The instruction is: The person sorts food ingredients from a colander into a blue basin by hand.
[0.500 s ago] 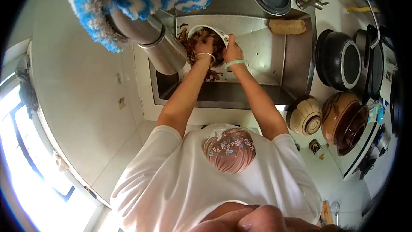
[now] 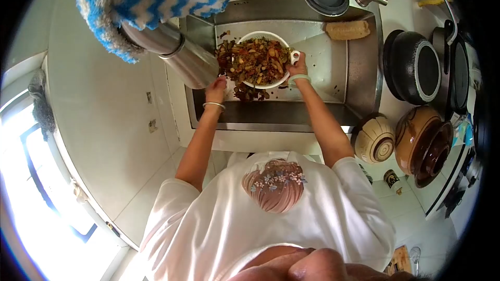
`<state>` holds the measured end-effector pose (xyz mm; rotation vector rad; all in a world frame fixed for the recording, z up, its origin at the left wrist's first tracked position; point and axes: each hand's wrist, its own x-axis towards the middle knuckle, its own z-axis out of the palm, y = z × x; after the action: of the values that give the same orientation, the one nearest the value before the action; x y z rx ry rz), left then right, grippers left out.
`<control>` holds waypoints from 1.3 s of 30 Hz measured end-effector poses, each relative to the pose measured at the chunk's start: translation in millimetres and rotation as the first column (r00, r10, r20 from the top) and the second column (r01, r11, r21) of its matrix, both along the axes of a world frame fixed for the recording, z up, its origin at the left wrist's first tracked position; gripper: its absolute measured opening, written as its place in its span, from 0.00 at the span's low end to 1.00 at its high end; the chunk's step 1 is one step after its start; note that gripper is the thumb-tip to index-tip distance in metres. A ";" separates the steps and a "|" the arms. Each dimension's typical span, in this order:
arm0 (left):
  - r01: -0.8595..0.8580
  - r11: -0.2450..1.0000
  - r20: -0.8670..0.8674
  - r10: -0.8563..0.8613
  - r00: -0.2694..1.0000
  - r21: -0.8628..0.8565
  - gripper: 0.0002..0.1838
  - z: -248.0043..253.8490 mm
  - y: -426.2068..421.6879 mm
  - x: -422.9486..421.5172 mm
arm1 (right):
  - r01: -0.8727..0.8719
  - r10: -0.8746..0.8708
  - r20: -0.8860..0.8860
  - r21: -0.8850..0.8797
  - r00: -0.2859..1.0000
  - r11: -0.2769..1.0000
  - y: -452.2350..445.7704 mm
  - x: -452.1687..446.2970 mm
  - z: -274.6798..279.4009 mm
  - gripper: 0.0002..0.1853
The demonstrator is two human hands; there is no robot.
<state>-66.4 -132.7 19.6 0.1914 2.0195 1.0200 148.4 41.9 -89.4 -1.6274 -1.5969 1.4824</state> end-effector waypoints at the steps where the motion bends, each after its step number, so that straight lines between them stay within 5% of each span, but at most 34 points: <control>1: -0.002 1.000 0.003 0.002 1.000 -0.003 0.08 12.1 0.0 -2.9 | -0.006 0.006 -0.008 -0.001 1.000 1.000 0.9 4.9 1.6 0.27; 5: -0.146 0.986 0.112 0.155 0.982 -0.082 0.07 32.9 -0.9 -11.1 | 0.076 -0.082 -0.013 -0.252 0.997 0.965 14.6 32.1 8.5 0.27; 6: -0.184 0.981 0.107 0.189 0.976 -0.053 0.07 32.6 -1.0 -14.3 | 0.147 -0.174 -0.041 -0.374 0.984 0.916 14.5 26.0 77.5 0.27; 10: -0.228 0.973 0.138 0.232 0.963 -0.043 0.07 -16.2 -7.5 -28.1 | 0.367 -0.397 0.006 -0.396 0.918 0.842 29.5 55.6 64.8 0.27; 11: 0.072 0.997 -0.205 -0.066 0.977 0.025 0.08 -55.5 -16.5 -37.7 | 0.369 -0.392 0.024 -0.393 0.920 0.842 33.5 60.8 77.6 0.35; 13: 0.377 0.926 -0.526 -0.329 0.784 -0.017 0.10 -60.3 -10.3 -40.2 | 0.428 -0.467 0.016 -0.430 0.884 0.795 41.9 69.5 64.3 0.38; 16: 0.513 0.835 -0.622 -0.297 0.725 0.199 0.13 -27.9 26.1 -36.0 | 0.482 -0.556 -0.008 -0.490 0.831 0.727 48.9 81.1 53.5 0.40; 18: 0.612 0.764 -0.679 -0.561 0.473 -0.204 0.15 -8.2 62.1 -34.8 | 0.472 -0.429 0.220 -0.574 0.876 0.669 58.5 79.6 65.0 0.42; 19: 0.636 0.745 -0.669 -0.578 0.468 -0.199 0.16 -13.1 77.1 -37.9 | 0.445 -0.332 0.319 -0.413 0.888 0.794 55.2 76.5 82.5 0.31; 20: 0.660 0.726 -0.658 -0.595 0.462 -0.193 0.17 -17.5 92.2 -40.8 | 0.463 -0.350 0.321 -0.412 0.880 0.785 51.7 81.3 91.6 0.31; 21: 0.742 0.599 -0.714 -0.657 0.240 -0.301 0.18 -23.4 104.4 -44.6 | 0.162 -0.011 0.560 -0.220 0.828 0.962 46.5 87.1 99.6 0.23; 22: 0.784 0.463 -0.738 -0.675 0.011 -0.413 0.19 -31.1 116.1 -46.4 | -0.224 0.239 0.788 -0.132 0.567 0.966 41.2 94.8 113.0 0.18; 25: 0.767 0.250 -0.549 -0.822 -0.154 -0.590 0.22 -44.4 139.4 -55.1 | -0.607 0.623 0.657 -0.304 0.425 0.734 19.8 69.3 140.9 0.13; 26: 0.755 0.158 -0.454 -0.868 -0.201 -0.637 0.22 -45.3 145.2 -55.7 | -0.610 0.696 0.590 -0.390 0.410 0.690 12.4 48.6 158.7 0.13; 29: 0.701 0.129 -0.305 -0.943 -0.132 -0.701 0.24 -50.8 141.6 -60.7 | -0.621 0.824 0.445 -0.548 0.350 0.560 -6.6 14.7 78.6 0.17; 31: 0.631 0.057 -0.172 -0.978 -0.123 -0.774 0.25 -49.1 136.4 -67.2 | -0.888 0.829 0.554 -0.414 -0.072 0.199 -17.1 -0.7 36.4 0.17; 32: 0.628 0.045 -0.162 -0.978 -0.130 -0.777 0.25 -48.0 132.7 -65.7 | -0.889 0.835 0.546 -0.412 -0.064 0.201 -21.4 -6.9 30.1 0.17; 34: 0.605 -0.025 -0.040 -0.995 -0.094 -0.795 0.26 -38.5 125.1 -53.5 | -0.727 0.855 0.505 -0.545 0.113 0.418 -23.4 -28.4 50.8 0.21; 35: 0.617 -0.004 -0.063 -0.994 -0.087 -0.787 0.26 -43.5 118.7 -49.6 | -0.773 0.845 0.534 -0.543 -0.016 0.328 -29.3 -34.8 33.7 0.25; 39: 0.651 0.106 -0.008 -0.988 0.152 -0.752 0.27 -75.3 75.0 -18.6 | -0.629 0.896 0.444 -0.700 -0.015 0.337 -38.0 -58.1 32.3 0.29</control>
<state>-85.1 -57.7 -55.7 1.3281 1.9655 -0.6228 90.4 4.0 -57.1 -1.6875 -3.5265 1.4781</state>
